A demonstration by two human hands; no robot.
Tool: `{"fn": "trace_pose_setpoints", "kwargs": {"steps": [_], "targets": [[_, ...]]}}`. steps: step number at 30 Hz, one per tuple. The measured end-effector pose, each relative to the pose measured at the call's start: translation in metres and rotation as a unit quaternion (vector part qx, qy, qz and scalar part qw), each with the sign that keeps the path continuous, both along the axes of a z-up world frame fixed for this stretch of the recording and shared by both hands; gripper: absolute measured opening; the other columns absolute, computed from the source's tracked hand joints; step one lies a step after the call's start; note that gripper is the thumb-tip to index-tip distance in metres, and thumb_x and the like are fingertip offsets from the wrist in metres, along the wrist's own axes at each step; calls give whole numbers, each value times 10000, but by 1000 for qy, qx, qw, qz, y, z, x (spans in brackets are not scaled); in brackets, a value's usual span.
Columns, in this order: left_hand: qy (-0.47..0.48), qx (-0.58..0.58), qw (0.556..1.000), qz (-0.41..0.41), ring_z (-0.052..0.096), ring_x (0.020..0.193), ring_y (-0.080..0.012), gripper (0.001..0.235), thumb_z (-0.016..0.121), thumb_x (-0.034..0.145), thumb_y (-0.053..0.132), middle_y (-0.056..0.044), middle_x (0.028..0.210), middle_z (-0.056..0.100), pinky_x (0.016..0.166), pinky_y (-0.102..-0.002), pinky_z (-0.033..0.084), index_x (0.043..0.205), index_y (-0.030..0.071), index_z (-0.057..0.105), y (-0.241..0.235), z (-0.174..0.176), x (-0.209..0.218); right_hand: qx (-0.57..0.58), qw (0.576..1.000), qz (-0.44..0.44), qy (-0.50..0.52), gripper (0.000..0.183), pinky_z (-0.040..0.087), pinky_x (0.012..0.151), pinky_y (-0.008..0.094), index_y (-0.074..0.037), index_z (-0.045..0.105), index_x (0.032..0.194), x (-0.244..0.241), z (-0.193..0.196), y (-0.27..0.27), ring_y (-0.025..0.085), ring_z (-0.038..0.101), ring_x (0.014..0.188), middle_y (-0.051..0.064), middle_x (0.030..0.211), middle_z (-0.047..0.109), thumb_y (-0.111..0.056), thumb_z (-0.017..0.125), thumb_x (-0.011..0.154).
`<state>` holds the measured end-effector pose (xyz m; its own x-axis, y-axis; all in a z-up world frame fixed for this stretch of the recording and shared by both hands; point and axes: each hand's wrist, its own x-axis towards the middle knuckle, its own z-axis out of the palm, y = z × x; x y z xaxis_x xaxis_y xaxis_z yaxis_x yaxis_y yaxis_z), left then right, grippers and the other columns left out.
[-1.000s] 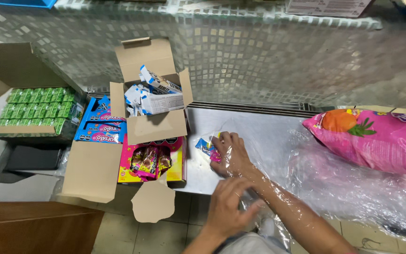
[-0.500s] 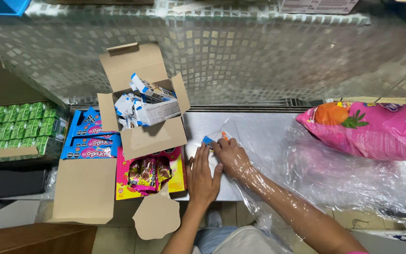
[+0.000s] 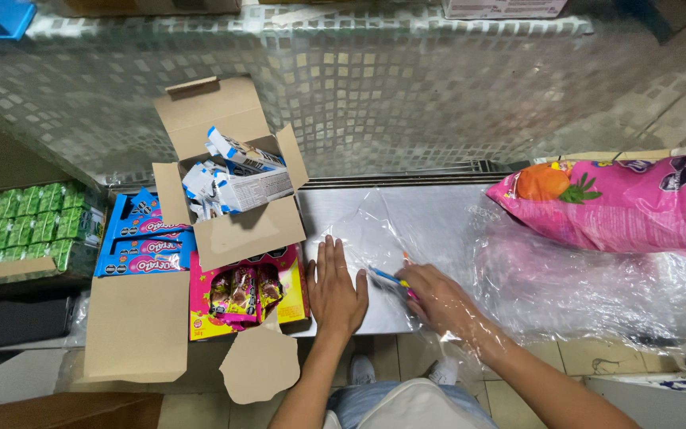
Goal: The person places candies into small plastic bags, seals them by twisting or tying, and organizes the bags and other snack items into cardboard boxes on a counter.
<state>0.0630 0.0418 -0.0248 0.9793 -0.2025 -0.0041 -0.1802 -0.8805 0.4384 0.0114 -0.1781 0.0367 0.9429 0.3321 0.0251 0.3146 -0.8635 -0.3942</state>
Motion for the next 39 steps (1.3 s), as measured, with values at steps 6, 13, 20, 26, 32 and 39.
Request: {"fn": "trace_pose_setpoints", "kwargs": {"steps": [6, 13, 20, 26, 32, 39], "targets": [[-42, -5, 998, 47, 197, 1669, -260, 777, 517, 1011, 386, -111, 1819, 227, 1282, -506, 211, 1693, 81, 306, -5, -9, 4, 173, 983, -48, 48, 403, 559, 960, 356, -142, 701, 1308, -77, 55, -62, 234, 772, 1103, 41, 1283, 771, -77, 698, 910], [-20, -44, 996, 75, 195, 1682, -283, 741, 516, 990, 351, -102, 1817, 262, 1174, -630, 344, 1666, 87, 370, -6, -7, 9, 266, 891, -263, 256, 249, 592, 795, 295, -147, 957, 1078, -135, 99, -175, 134, 785, 871, -29, 992, 925, -168, 826, 867], [-184, -361, 913, 43, 278, 1668, -411, 728, 638, 858, 159, -156, 1710, 444, 1329, -591, 205, 1564, 67, 483, -78, 83, -12, 353, 856, -357, 121, 247, 579, 704, 331, -24, 919, 1079, -132, 120, -239, 190, 736, 825, 62, 1022, 881, -46, 872, 838], [320, -761, 552, -117, 534, 1433, -224, 996, 809, 926, 453, -141, 1764, 293, 1025, -419, 568, 1714, 308, 217, -262, 173, -75, 221, 952, -158, -141, 425, 559, 1097, 339, -96, 741, 1308, -80, 163, -195, 216, 770, 1228, 85, 1328, 788, -32, 760, 889], [377, -803, 437, 149, 753, 962, -370, 222, 598, 1078, 223, -182, 1111, 745, 952, -448, 594, 1273, 117, 594, -338, 195, -57, 193, 973, -46, -121, 533, 384, 1270, 454, -18, 553, 1533, -71, 150, -224, 330, 531, 1505, 165, 1581, 602, -155, 678, 1034], [397, -777, 433, 224, 700, 1075, -297, 242, 652, 1065, 179, -219, 1171, 717, 942, -355, 555, 1301, 127, 668, -371, 184, -56, 328, 928, -94, -152, 312, 543, 1154, 379, -48, 711, 1342, -73, 164, -250, 273, 723, 1313, 147, 1369, 749, -94, 640, 1042]]}}
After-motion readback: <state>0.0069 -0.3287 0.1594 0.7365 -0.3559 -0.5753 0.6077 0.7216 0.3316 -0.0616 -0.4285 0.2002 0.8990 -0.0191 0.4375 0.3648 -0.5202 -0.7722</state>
